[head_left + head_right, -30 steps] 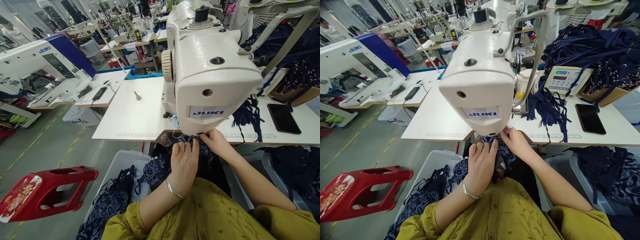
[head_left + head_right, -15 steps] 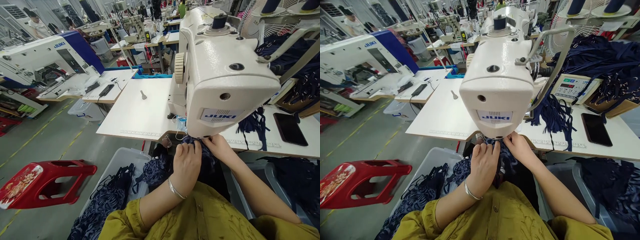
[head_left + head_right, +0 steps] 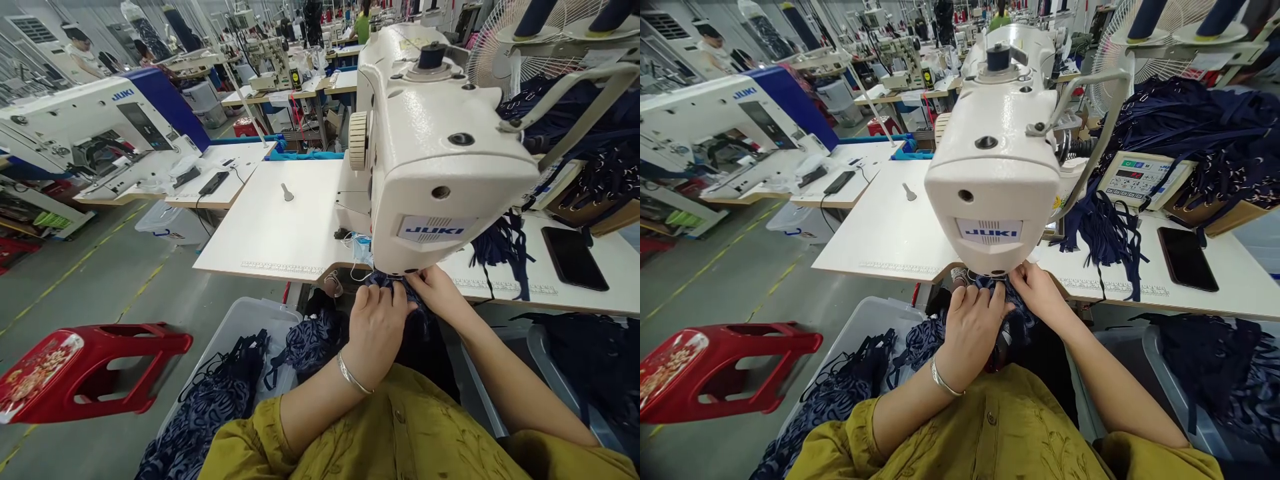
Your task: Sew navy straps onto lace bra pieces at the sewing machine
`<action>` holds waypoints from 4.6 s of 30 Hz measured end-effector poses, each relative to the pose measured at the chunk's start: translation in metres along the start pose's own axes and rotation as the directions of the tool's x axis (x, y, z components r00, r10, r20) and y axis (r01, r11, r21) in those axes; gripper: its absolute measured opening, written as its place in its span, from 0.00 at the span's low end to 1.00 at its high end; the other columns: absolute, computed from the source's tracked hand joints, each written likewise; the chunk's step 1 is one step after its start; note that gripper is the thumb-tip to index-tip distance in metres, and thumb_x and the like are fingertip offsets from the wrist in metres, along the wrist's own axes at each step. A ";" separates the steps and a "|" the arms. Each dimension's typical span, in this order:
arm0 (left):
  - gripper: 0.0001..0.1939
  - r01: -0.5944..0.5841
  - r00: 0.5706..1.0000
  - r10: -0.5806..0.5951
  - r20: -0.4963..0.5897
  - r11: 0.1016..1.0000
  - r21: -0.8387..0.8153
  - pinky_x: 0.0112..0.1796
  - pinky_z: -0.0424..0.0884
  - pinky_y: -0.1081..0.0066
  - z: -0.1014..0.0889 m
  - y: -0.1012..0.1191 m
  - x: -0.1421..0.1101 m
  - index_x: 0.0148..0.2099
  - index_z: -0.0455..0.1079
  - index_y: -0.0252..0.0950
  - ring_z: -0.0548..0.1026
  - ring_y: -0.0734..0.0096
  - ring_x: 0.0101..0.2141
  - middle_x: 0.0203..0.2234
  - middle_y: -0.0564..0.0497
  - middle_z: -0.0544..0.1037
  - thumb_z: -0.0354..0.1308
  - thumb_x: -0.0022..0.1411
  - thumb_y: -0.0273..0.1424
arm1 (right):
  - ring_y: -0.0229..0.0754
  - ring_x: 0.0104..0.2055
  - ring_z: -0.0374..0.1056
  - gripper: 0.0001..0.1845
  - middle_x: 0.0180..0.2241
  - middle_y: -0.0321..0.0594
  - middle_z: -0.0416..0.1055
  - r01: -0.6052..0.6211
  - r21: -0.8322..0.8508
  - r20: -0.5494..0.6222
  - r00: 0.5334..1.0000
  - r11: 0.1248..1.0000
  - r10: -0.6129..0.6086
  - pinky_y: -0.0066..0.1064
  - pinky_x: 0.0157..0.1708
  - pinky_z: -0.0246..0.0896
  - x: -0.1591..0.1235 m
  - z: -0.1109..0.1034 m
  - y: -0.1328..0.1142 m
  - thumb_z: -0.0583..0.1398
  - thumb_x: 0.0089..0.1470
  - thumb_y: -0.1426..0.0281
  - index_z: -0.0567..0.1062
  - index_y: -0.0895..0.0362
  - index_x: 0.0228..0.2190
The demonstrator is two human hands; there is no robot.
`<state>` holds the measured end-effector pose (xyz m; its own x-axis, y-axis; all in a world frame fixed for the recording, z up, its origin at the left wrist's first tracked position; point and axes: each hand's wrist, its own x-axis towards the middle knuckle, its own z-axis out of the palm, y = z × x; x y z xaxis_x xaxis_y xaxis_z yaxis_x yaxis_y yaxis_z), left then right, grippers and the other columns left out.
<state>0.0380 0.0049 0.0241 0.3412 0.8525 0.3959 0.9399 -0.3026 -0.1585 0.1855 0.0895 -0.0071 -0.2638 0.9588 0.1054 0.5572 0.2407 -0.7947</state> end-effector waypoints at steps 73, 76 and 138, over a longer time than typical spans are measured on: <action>0.23 -0.205 0.978 0.206 -0.023 0.978 0.044 0.49 0.71 0.64 0.004 -0.018 -0.010 0.59 0.65 0.28 0.72 0.62 0.50 0.50 0.41 0.74 0.44 0.64 0.17 | 0.44 0.42 0.65 0.23 0.38 0.41 0.70 -0.047 0.404 -0.165 0.979 0.913 0.123 0.37 0.45 0.60 -0.011 0.025 0.032 0.46 0.62 0.50 0.69 0.55 0.36; 0.23 -0.207 0.977 0.209 -0.030 0.977 0.051 0.48 0.71 0.63 0.005 -0.016 -0.009 0.59 0.65 0.28 0.73 0.61 0.49 0.50 0.40 0.74 0.44 0.64 0.17 | 0.47 0.49 0.64 0.30 0.42 0.45 0.71 -0.214 0.556 0.019 0.969 0.803 0.245 0.41 0.54 0.55 -0.020 0.038 0.051 0.46 0.60 0.45 0.73 0.56 0.39; 0.14 -0.136 0.985 0.073 -0.158 0.888 -0.439 0.52 0.62 0.61 0.016 -0.021 -0.016 0.53 0.69 0.36 0.73 0.61 0.50 0.47 0.46 0.78 0.55 0.66 0.30 | 0.31 0.21 0.52 0.18 0.23 0.31 0.60 -0.252 0.906 0.214 0.966 0.340 0.147 0.24 0.20 0.54 -0.023 -0.008 0.009 0.56 0.59 0.54 0.72 0.57 0.36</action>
<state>0.0129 0.0048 0.0065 0.4072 0.7502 0.5209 0.7950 -0.5719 0.2023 0.2028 0.0712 -0.0115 -0.3416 0.9289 -0.1428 -0.4577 -0.2971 -0.8380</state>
